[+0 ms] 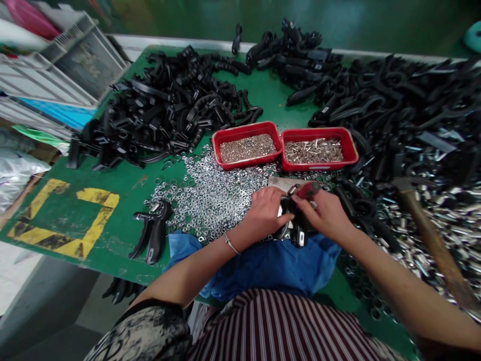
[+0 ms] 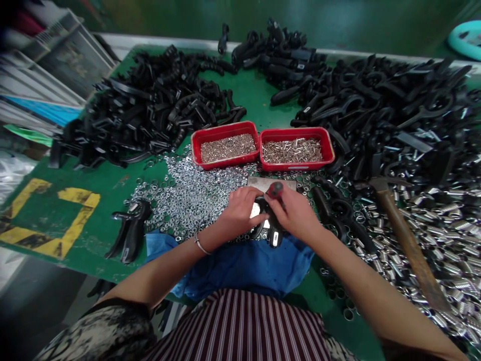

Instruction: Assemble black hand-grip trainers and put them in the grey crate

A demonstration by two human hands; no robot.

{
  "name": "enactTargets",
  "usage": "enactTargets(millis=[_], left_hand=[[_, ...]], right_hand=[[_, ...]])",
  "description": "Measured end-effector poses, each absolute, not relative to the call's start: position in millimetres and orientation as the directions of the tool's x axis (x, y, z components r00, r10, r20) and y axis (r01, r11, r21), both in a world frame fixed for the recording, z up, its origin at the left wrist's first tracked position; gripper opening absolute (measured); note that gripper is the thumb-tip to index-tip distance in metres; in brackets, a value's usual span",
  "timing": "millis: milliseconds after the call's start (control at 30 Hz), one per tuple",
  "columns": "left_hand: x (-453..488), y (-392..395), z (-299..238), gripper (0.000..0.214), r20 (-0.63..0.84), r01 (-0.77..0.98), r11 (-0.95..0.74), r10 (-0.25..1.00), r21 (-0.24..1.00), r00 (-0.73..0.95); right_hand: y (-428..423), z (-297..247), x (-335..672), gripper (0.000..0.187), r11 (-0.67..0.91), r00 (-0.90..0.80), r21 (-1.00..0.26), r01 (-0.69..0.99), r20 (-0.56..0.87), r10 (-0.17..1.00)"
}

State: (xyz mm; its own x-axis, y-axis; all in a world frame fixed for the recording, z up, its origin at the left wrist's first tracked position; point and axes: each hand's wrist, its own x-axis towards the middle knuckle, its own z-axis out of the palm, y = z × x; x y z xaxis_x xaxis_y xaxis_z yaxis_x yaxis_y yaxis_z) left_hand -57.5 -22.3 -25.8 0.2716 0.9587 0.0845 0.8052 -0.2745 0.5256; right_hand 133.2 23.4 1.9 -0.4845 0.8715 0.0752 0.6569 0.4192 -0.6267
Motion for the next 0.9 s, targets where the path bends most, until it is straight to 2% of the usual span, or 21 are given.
enactTargets(millis=[100, 233, 300, 367, 400, 433, 467, 500, 567, 600, 633, 667, 733, 800, 833, 900], left_hand=[[-58, -20, -21, 0.048, 0.039, 0.82, -0.263, 0.958, 0.509, 0.283], [-58, -17, -15, 0.045, -0.003, 0.836, -0.257, 0.955, 0.484, 0.296], [-56, -18, -15, 0.046, -0.006, 0.839, -0.258, 0.955, 0.48, 0.297], [-54, -20, -17, 0.049, -0.004, 0.836, -0.255, 0.956, 0.486, 0.293], [-54, -22, -18, 0.051, -0.002, 0.832, -0.256, 0.955, 0.493, 0.295], [-56, -23, -17, 0.054, 0.004, 0.823, -0.267, 0.952, 0.502, 0.307], [-58, -23, -16, 0.056, 0.018, 0.808, -0.295, 0.943, 0.51, 0.333], [-63, -20, -13, 0.057, 0.041, 0.789, -0.336, 0.928, 0.513, 0.369], [-80, -5, -4, 0.047, 0.104, 0.777, -0.41, 0.905, 0.478, 0.413], [-91, 9, 2, 0.04, 0.136, 0.801, -0.416, 0.907, 0.431, 0.398], [-104, 25, 8, 0.034, 0.157, 0.847, -0.385, 0.923, 0.366, 0.352], [-117, 43, 14, 0.032, 0.163, 0.904, -0.316, 0.946, 0.287, 0.279], [-142, 78, 24, 0.029, 0.075, 0.979, -0.159, 0.986, 0.129, 0.15], [-159, 106, 29, 0.026, -0.111, 0.997, -0.079, 0.99, 0.021, 0.081], [-164, 114, 30, 0.025, -0.18, 0.997, -0.072, 0.981, -0.014, 0.068], [-166, 121, 28, 0.025, -0.217, 0.995, -0.084, 0.974, -0.056, 0.07]], right_hand=[[35, 5, 127, 0.03, 0.38, -0.461, -0.735, 0.561, 0.103, 0.881], [35, 24, 112, 0.042, 0.214, -0.402, -0.95, 0.228, 0.108, 0.909], [34, 32, 112, 0.045, 0.089, -0.379, -0.996, 0.027, 0.072, 0.923], [37, 30, 124, 0.039, -0.025, -0.361, -0.993, -0.118, 0.019, 0.933], [40, 26, 136, 0.036, -0.059, -0.353, -0.993, -0.104, -0.019, 0.935], [45, 20, 150, 0.036, -0.064, -0.347, -0.998, 0.006, -0.062, 0.936], [50, 15, 167, 0.036, -0.049, -0.339, -0.98, 0.193, -0.113, 0.934], [55, 11, 184, 0.037, -0.017, -0.323, -0.899, 0.438, -0.175, 0.93], [62, 11, 214, 0.039, 0.083, -0.252, -0.573, 0.816, -0.224, 0.941], [64, 16, 224, 0.041, 0.125, -0.22, -0.41, 0.904, -0.193, 0.956], [66, 22, 229, 0.042, 0.156, -0.202, -0.303, 0.94, -0.127, 0.971], [69, 29, 229, 0.042, 0.182, -0.202, -0.269, 0.946, -0.05, 0.978], [76, 41, 212, 0.036, 0.27, -0.262, -0.344, 0.899, 0.069, 0.963], [91, 46, 176, 0.025, 0.412, -0.388, -0.442, 0.797, 0.148, 0.91], [100, 46, 154, 0.022, 0.494, -0.464, -0.445, 0.747, 0.183, 0.867], [122, 43, 107, 0.023, 0.655, -0.603, -0.343, 0.673, 0.26, 0.755]])
